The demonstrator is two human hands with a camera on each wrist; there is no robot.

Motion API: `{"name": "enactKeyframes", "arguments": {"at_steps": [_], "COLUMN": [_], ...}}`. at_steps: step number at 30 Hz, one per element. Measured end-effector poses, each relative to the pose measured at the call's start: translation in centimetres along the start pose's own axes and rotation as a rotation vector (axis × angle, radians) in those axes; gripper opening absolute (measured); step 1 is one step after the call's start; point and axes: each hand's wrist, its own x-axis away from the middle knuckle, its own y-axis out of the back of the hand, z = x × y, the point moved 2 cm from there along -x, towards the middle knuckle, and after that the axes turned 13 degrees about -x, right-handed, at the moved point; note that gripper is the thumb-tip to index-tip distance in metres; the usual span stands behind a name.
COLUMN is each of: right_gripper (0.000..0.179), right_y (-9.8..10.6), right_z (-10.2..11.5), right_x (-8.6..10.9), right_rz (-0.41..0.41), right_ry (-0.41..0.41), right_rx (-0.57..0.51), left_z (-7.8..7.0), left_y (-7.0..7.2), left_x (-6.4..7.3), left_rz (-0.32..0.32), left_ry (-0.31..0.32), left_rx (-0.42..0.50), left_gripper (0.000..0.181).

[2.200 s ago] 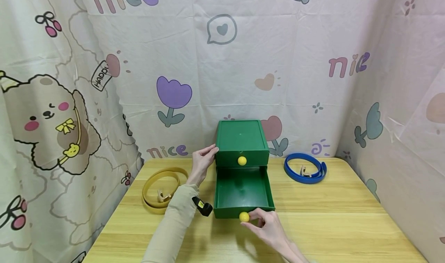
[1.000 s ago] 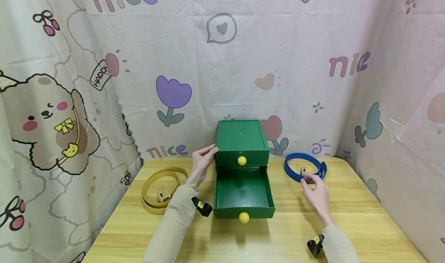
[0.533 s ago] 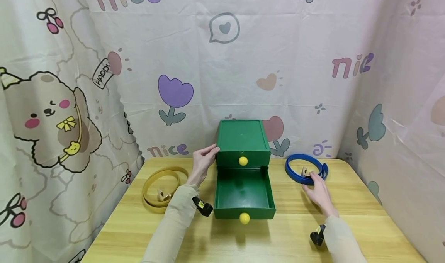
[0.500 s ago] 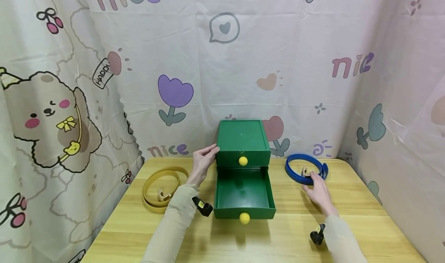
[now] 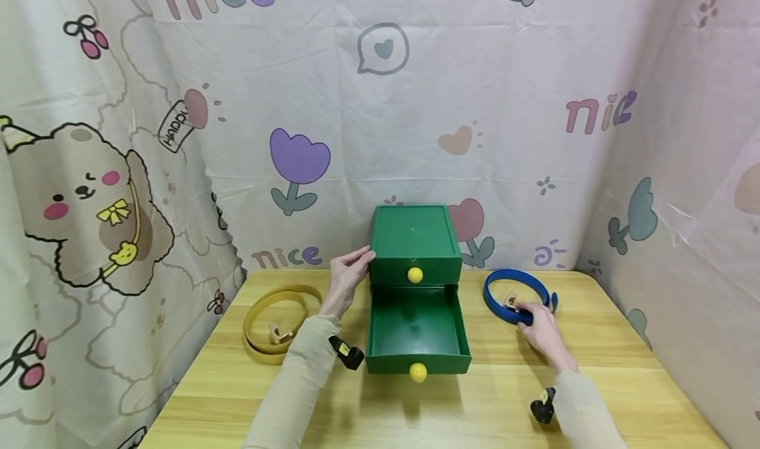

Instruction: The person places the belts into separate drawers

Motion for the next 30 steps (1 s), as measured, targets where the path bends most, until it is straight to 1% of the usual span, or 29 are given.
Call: {"name": "enactKeyframes", "arguments": {"at_steps": [5,12,14,17,20,22,25,30], "right_gripper": [0.039,0.036,0.037,0.042,0.050,0.054,0.055,0.047], "right_y": [-0.5,-1.1,-1.1,-1.1,-1.1,-1.1,-1.1,-1.2], "right_z": [0.6,1.6,1.7,1.6,1.2,0.8,0.4,0.1], "right_x": [0.6,1.6,1.9,2.2,2.4,2.4,2.4,2.4], "right_rz": [0.023,0.092,0.084,0.045,-0.015,-0.035,-0.037,-0.025], "right_ry": [0.052,0.149,0.174,0.174,0.133,0.110,0.103,0.132], "right_rx": [-0.032,-0.043,-0.034,0.011,0.068,0.097,0.101,0.056], "left_z": [-0.1,-0.1,0.0,0.1,0.1,0.1,0.2,0.2], "left_y": [0.0,0.0,0.0,0.0,0.0,0.0,0.0,0.0], "left_x": [0.1,0.1,0.1,0.0,0.0,-0.1,-0.1,-0.1], "left_rz": [0.003,0.003,0.005,0.008,0.007,0.005,0.002,0.005], "left_ry": [0.001,0.003,0.005,0.007,0.010,0.010,0.010,0.009], "left_rx": [-0.001,-0.008,-0.003,0.003,0.011,0.014,0.018,0.017], "left_gripper": [0.034,0.034,0.034,0.035,0.036,0.035,0.035,0.035]}}
